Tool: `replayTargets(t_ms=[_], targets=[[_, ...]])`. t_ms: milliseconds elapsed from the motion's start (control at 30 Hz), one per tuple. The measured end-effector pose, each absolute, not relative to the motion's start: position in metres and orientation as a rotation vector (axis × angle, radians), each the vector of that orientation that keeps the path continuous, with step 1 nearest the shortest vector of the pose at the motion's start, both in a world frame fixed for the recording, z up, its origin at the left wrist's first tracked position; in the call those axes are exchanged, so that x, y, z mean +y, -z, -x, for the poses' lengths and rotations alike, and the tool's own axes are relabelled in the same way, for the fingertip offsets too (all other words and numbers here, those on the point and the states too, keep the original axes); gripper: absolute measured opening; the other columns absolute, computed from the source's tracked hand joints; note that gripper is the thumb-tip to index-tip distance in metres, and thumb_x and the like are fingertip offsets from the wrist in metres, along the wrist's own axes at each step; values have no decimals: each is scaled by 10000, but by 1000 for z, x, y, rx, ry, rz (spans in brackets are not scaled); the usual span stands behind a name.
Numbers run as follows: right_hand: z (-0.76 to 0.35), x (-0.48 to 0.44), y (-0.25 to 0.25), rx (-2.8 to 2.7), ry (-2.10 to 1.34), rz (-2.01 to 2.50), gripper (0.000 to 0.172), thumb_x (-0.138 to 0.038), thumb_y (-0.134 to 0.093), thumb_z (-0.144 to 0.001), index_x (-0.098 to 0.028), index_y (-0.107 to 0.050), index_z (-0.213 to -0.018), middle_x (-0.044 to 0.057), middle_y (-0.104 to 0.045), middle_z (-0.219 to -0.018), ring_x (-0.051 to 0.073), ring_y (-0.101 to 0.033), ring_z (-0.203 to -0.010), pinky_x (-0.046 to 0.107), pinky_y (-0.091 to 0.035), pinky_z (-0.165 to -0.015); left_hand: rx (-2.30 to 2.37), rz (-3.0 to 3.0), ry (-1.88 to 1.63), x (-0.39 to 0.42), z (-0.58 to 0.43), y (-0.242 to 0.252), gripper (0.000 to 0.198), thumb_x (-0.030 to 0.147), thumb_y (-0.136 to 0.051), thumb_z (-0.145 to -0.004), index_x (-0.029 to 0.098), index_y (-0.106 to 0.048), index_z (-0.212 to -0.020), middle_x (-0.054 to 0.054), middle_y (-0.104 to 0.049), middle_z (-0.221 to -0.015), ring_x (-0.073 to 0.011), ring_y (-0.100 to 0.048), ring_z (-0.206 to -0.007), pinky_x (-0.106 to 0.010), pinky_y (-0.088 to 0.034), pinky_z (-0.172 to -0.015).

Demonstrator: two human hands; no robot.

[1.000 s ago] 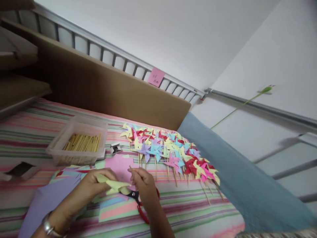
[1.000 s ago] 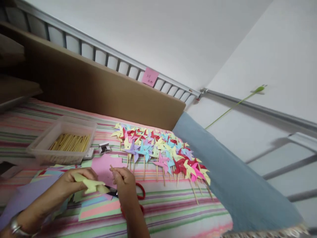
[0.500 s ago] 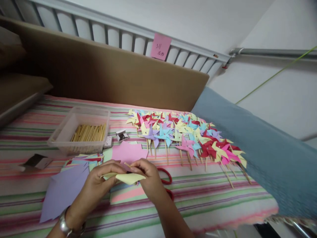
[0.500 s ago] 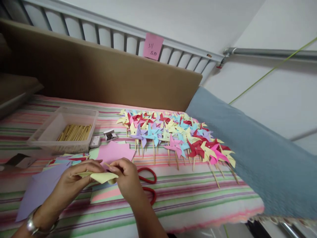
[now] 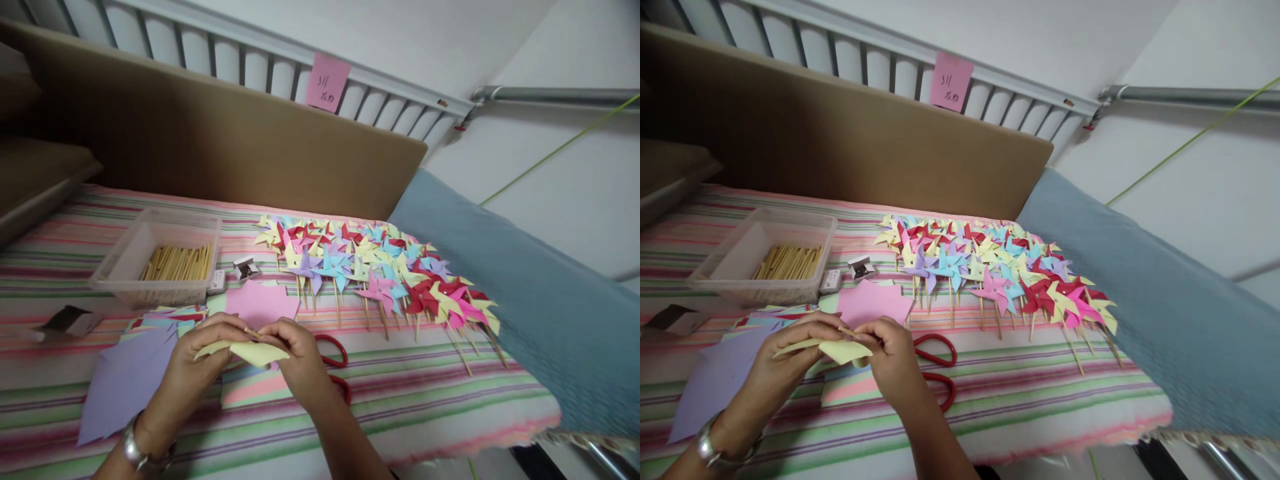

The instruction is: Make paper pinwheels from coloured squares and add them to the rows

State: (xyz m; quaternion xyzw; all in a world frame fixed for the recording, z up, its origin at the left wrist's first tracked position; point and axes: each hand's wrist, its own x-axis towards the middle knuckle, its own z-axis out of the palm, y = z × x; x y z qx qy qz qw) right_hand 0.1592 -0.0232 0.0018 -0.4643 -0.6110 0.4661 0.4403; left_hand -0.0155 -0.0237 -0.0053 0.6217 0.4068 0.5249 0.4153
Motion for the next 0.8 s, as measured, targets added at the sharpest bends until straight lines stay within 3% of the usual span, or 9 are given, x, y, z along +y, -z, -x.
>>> replayTargets(t_ms=[800], targets=[[-158,-26,-8,-1534,-1043,1182,145,-105,-605,-730,-172,-728,-767,-9,-566,-680,116,-537,-637,211,-402,-568,1040,-1521,-1265,-25,16,6,148,162,-628,-770,270,-730,-775,-18,-703,-875,-183,-602,-962,-249,-465,-810]])
